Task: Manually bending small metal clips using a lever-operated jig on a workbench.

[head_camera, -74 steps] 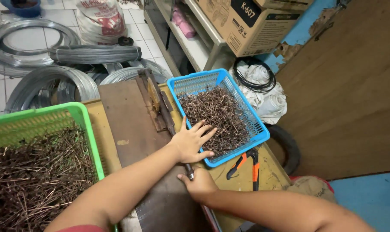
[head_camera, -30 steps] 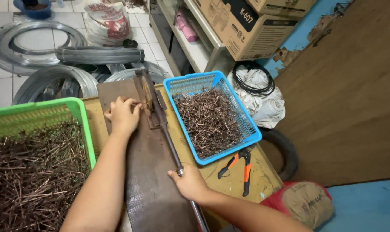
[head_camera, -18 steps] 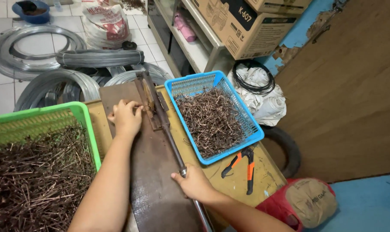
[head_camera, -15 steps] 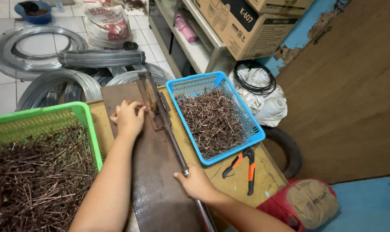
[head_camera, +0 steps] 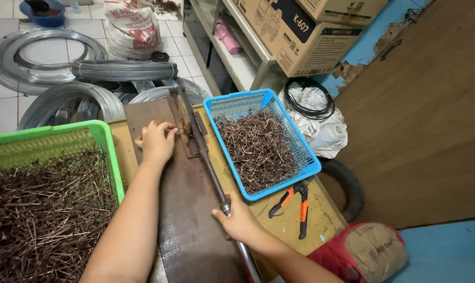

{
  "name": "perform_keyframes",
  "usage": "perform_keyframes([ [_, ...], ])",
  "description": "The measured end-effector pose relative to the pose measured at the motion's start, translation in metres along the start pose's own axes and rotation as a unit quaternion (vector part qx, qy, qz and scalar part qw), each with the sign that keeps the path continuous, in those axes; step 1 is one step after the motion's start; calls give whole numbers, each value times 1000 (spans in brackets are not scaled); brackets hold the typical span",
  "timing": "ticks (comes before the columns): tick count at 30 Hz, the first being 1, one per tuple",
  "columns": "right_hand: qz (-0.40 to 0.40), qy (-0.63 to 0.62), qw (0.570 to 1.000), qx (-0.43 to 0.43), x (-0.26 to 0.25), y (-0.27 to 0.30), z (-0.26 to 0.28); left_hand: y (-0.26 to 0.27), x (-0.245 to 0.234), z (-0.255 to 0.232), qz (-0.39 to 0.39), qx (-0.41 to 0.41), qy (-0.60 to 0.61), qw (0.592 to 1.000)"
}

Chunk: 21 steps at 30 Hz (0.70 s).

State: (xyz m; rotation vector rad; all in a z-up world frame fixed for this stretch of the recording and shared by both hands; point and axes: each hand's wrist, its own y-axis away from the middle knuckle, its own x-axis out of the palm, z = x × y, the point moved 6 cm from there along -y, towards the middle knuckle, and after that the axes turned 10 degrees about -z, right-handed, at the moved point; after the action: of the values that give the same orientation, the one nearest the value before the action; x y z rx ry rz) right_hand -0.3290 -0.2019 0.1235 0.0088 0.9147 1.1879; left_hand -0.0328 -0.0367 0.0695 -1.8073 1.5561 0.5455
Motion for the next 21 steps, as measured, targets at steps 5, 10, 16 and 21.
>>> perform_keyframes([
  [5,69,25,997,0,-52,40,60,1,-8,-3,47,1,-15,999],
  [10,83,-136,981,-113,-71,26,77,6,-22,-7,92,30,-38,995],
  [16,87,-126,983,-105,-67,27,74,6,-33,-17,138,38,-67,987],
  [21,81,-110,986,-95,-48,18,45,16,-28,-25,202,32,-74,976],
])
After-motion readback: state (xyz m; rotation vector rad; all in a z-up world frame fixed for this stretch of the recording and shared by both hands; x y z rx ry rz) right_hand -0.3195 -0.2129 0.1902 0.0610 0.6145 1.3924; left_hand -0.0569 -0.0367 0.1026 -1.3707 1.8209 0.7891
